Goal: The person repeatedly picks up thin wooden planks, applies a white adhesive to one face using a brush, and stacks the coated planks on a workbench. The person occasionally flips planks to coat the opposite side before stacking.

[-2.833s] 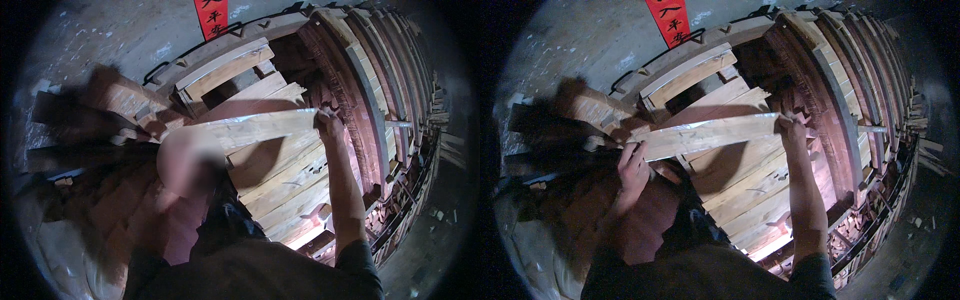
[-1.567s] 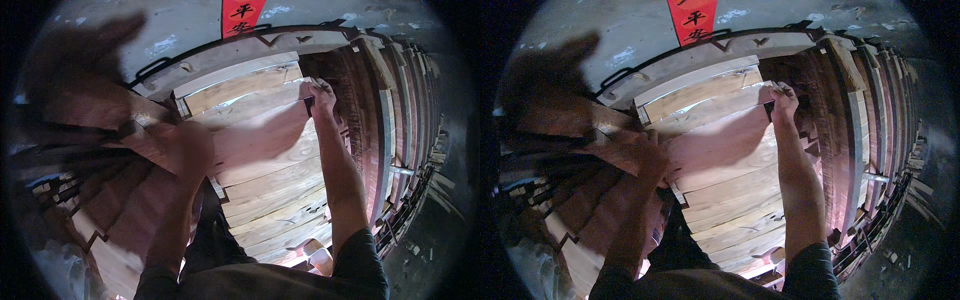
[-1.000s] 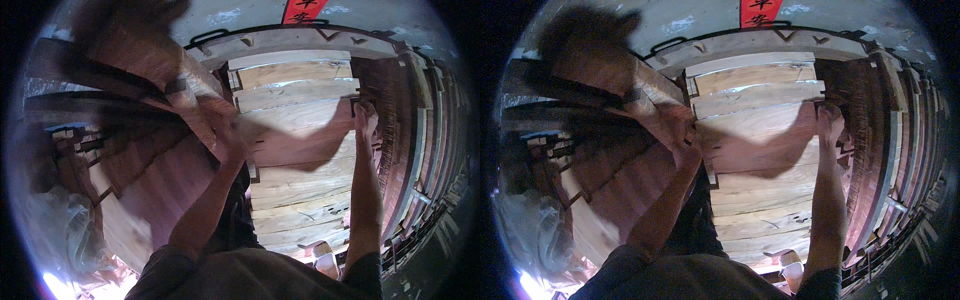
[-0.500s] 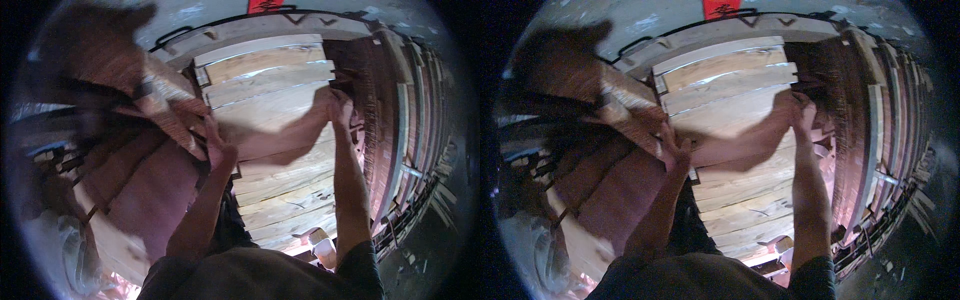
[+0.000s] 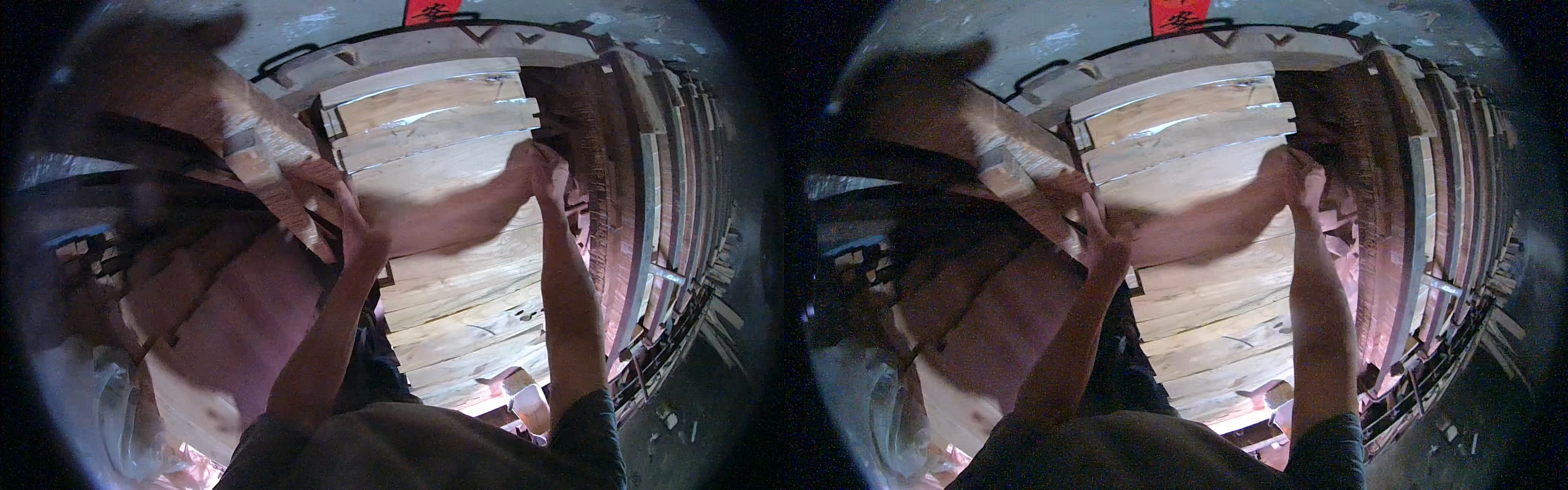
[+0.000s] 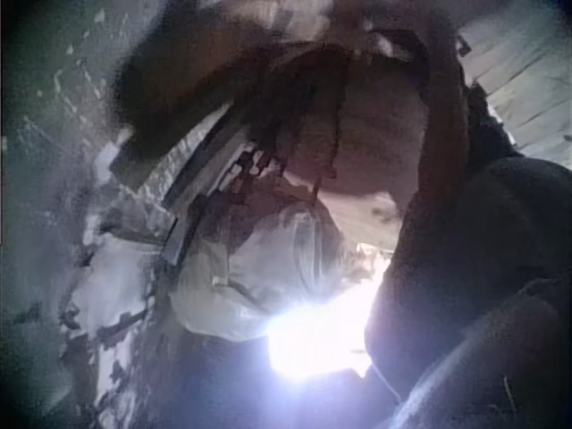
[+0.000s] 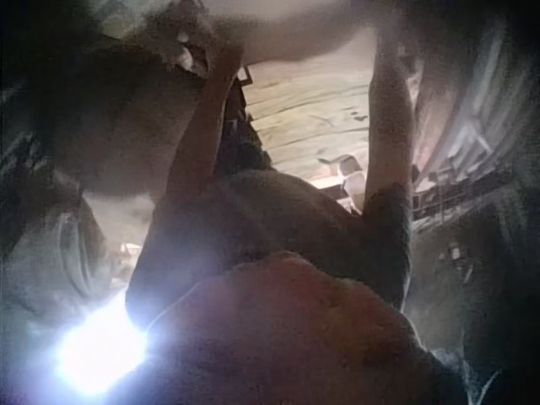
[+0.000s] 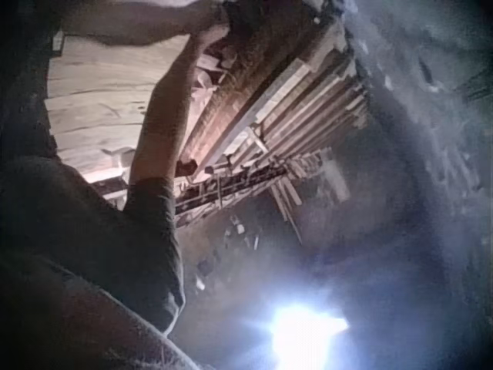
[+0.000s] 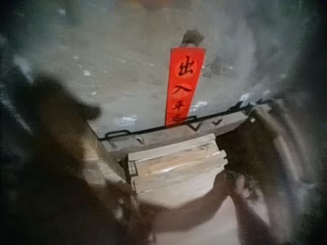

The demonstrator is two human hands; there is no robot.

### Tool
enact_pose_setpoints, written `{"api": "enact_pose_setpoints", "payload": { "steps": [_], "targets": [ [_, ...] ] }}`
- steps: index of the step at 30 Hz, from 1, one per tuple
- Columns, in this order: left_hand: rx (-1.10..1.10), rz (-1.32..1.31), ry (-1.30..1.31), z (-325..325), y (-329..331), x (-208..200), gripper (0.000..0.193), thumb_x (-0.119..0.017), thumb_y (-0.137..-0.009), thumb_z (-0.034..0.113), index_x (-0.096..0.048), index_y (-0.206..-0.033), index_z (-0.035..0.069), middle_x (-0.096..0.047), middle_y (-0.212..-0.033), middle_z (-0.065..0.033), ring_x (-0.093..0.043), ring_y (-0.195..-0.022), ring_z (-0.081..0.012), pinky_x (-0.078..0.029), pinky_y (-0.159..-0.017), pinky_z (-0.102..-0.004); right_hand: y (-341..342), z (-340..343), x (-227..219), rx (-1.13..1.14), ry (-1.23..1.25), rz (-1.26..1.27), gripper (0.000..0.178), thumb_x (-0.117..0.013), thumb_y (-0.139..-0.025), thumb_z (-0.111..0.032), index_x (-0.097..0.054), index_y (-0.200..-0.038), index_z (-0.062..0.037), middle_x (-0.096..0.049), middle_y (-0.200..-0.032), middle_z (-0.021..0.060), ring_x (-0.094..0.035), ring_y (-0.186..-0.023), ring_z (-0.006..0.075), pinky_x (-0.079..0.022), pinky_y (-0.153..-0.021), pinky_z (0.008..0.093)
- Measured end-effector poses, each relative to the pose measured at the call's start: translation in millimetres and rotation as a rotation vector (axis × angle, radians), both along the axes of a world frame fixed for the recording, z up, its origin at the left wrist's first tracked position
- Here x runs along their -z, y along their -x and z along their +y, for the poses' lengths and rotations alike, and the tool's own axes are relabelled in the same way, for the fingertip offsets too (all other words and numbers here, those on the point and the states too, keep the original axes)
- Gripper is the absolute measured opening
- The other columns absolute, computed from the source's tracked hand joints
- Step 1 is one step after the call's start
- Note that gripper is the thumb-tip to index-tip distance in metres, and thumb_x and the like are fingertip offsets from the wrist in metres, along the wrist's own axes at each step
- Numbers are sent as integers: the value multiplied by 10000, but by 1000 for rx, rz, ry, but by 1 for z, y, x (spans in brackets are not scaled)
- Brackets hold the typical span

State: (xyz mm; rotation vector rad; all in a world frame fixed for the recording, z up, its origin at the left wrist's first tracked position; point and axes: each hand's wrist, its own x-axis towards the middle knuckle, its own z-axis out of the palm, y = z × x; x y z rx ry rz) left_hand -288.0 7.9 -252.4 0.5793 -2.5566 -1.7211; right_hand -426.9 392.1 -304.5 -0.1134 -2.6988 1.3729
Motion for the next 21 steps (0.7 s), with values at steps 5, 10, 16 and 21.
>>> {"api": "enact_pose_setpoints", "payload": {
  "steps": [5, 10, 16, 21],
  "targets": [
    [46, 10, -44, -6, -18, -11, 824, -534, -906, -29, -14, -1544, -63, -233, -1598, -266, -254, -1482, -360, -174, -1220, -402, -18, 2, -3, -95, -512, 131, 499, -647, -864, -427, -686, -1166, -33, -651, -1263, 172, -572, -1166, 371, -394, -1046, 482],
    [57, 122, -7, 1, -25, 13, 785, -526, -922, 2, -46, -1539, -67, -251, -1591, -277, -248, -1486, -364, -149, -1226, -409, -16, -13, 4, -61, -547, 384, 535, -511, -920, -502, -707, -1142, -56, -689, -1204, 132, -600, -1131, 365, -433, -1018, 478],
    [82, 134, -75, -7, -26, 17, 745, -501, -925, 0, -74, -1529, -89, -260, -1586, -283, -251, -1484, -374, -160, -1222, -419, -9, 1, -1, -104, -711, 219, 551, -581, -847, -482, -692, -1172, -51, -666, -1250, 157, -597, -1154, 361, -437, -1032, 490],
    [68, 202, -122, -15, -27, 16, 834, -546, -872, -67, -89, -1568, -6, -298, -1596, -225, -300, -1473, -316, -258, -1175, -366, -28, -12, -19, -104, -750, 171, 618, -659, -815, -434, -596, -1321, -85, -577, -1374, 184, -530, -1269, 369, -418, -1061, 488]
  ]
}}
